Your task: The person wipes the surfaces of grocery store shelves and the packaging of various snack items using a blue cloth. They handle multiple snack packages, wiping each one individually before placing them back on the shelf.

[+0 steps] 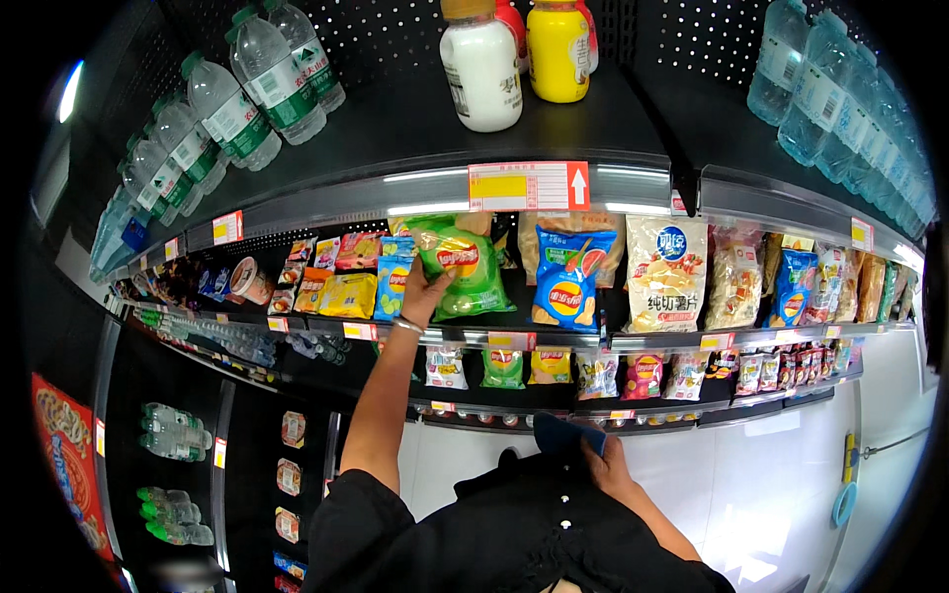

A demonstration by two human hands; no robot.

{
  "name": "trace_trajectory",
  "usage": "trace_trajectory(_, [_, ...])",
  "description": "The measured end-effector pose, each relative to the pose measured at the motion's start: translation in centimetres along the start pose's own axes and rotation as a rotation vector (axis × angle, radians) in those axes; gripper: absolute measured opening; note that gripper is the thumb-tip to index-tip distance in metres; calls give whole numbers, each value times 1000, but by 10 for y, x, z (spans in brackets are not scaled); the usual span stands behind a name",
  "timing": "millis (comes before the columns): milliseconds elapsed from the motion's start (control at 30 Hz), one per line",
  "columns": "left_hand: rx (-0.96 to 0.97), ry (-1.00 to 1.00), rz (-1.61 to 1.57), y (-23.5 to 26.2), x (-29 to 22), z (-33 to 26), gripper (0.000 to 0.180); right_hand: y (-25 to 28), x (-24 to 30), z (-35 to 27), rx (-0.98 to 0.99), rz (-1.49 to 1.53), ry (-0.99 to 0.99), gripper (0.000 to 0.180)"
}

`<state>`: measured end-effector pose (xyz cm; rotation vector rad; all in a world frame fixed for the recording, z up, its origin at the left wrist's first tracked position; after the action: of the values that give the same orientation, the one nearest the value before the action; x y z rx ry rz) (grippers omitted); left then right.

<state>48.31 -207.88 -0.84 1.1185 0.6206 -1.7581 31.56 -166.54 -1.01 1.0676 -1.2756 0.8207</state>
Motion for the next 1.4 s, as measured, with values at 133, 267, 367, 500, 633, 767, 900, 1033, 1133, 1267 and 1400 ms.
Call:
trace_trajectory(133, [-59,-55,-62,-36,6,-5,91,3,-12,-3,-35,-48,-117,25])
trace_trajectory(267, [-114,-89,-41,-38,19,-13,95,0,-16,-4,-49,-38,-114,25])
trace_trajectory(367, [-89,-55,-73,-48,18,-15,93,-1,-21,-4,-29,-47,-131,26])
trace_trajectory(500, [-130,-95,20,-42,15,-20,91,1,-16,-2,8,-48,-99,28])
trace_trajectory(633, [-225,-260,519,-42,-21,-44,75,5,-22,4,30,-37,-142,27])
trace_trajectory(767, [-197,-338,691,-74,-66,-74,64,15,-27,12,-3,81,-184,26])
trace_trajectory(900, [-170,-466,672,-107,-132,-90,56,70,-15,28,-352,129,-353,29])
trace_trajectory(1033, [-354,-985,678,-97,-238,-72,52,176,97,28,-996,-176,293,45])
trace_trajectory(1133, [-342,-1055,955,-101,-293,-30,40,194,193,46,-1068,-370,889,54])
trace_trajectory(1267, [-318,-959,1055,-110,-301,12,41,179,241,91,-973,-1030,893,44])
trace_trajectory(1400, [-384,-1072,1184,-106,-276,12,42,192,228,96,-1026,-1042,1038,26])
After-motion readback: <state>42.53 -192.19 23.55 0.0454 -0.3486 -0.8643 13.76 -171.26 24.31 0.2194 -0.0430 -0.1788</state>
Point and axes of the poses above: each hand's wrist, its own z-axis towards the middle knuckle, its own y-axis out of the back of the hand, x = y × z, the point moved 5 cm from there along z, towards the middle knuckle, and after that the axes turned 7 degrees about -y, right-handed, at the moved point
